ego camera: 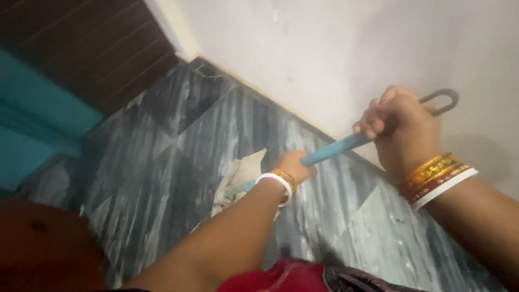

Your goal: Washing a cleaning cloth in a bucket of soapy water and mopping the bedroom floor with a mop stick.

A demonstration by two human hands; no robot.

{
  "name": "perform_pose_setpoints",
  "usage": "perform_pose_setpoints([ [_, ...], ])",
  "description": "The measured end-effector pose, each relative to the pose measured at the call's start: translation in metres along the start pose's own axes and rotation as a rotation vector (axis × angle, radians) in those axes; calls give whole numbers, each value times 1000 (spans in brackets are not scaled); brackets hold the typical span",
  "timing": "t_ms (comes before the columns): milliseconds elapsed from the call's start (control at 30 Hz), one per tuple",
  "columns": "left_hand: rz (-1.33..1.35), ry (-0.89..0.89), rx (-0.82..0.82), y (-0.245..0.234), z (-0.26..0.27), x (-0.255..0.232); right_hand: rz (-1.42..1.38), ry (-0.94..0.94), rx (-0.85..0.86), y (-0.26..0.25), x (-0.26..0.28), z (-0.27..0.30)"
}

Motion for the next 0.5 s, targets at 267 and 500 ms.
perform_pose_setpoints([
  [267,-57,-107,-75,-59,32,133,-56,120,194,98,-81,19],
  [500,-74,-107,-225,-101,72,232,-31,184,346,164,-149,38],
])
Point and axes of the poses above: each hand's wrist, its own z-axis away from the middle knuckle, its own y-axis out of the palm, x = y × z, the point moved 3 cm from there along -z, towards the middle knuckle, and after that the axes turned 3 degrees about -y, right-handed, at the moved point
